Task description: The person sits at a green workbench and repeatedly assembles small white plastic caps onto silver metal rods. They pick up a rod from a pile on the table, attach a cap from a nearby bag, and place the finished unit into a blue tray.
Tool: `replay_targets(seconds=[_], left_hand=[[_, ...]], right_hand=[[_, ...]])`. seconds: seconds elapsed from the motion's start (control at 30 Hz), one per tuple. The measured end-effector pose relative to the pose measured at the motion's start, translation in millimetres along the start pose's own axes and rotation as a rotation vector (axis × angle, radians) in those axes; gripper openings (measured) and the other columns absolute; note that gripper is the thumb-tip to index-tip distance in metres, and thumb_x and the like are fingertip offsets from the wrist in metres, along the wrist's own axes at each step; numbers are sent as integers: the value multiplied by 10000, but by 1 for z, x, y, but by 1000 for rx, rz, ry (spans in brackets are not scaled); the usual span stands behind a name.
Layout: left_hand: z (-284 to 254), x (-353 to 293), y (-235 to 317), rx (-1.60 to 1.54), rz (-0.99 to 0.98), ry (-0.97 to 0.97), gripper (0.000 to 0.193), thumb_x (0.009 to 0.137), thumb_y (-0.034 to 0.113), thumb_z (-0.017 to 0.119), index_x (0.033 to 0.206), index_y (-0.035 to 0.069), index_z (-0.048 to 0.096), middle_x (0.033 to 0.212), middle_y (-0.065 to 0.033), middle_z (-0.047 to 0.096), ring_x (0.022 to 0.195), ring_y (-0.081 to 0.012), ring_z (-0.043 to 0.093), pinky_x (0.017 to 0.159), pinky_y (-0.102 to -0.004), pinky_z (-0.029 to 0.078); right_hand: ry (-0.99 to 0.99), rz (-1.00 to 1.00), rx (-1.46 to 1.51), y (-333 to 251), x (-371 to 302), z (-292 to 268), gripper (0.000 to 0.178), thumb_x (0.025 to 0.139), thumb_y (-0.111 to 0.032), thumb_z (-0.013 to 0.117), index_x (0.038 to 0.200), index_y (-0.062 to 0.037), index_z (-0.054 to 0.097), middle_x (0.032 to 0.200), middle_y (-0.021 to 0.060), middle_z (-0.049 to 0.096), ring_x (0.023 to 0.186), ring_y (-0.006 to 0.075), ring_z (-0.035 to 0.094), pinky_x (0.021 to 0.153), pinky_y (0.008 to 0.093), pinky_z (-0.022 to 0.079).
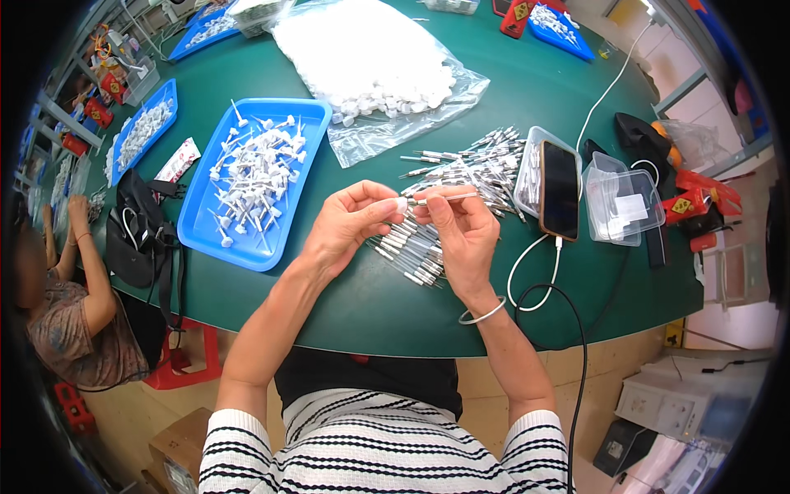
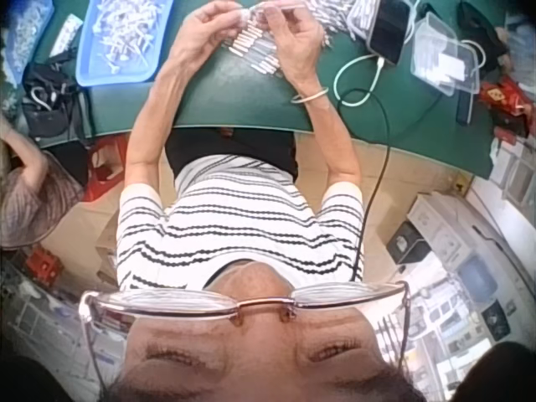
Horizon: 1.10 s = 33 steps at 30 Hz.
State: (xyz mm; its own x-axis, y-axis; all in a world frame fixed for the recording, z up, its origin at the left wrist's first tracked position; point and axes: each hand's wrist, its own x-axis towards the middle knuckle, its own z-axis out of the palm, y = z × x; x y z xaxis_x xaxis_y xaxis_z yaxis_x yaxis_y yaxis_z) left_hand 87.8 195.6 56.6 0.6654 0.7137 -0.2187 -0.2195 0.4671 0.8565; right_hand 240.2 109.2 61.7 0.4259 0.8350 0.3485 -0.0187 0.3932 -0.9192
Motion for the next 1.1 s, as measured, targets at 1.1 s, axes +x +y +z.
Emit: replay_targets(seconds=[1.1], left_hand=[[0,1,-4,-247,-154,-100,252,916,127,623,1125,-14,624,981,-87,682,907,-134,685,710,-176,573]], right_hand=[[-8,-172,-307,-5,0,-2,82,862,-54,669,888,-2,611,803,77,660,680,140,657,613,260,534]])
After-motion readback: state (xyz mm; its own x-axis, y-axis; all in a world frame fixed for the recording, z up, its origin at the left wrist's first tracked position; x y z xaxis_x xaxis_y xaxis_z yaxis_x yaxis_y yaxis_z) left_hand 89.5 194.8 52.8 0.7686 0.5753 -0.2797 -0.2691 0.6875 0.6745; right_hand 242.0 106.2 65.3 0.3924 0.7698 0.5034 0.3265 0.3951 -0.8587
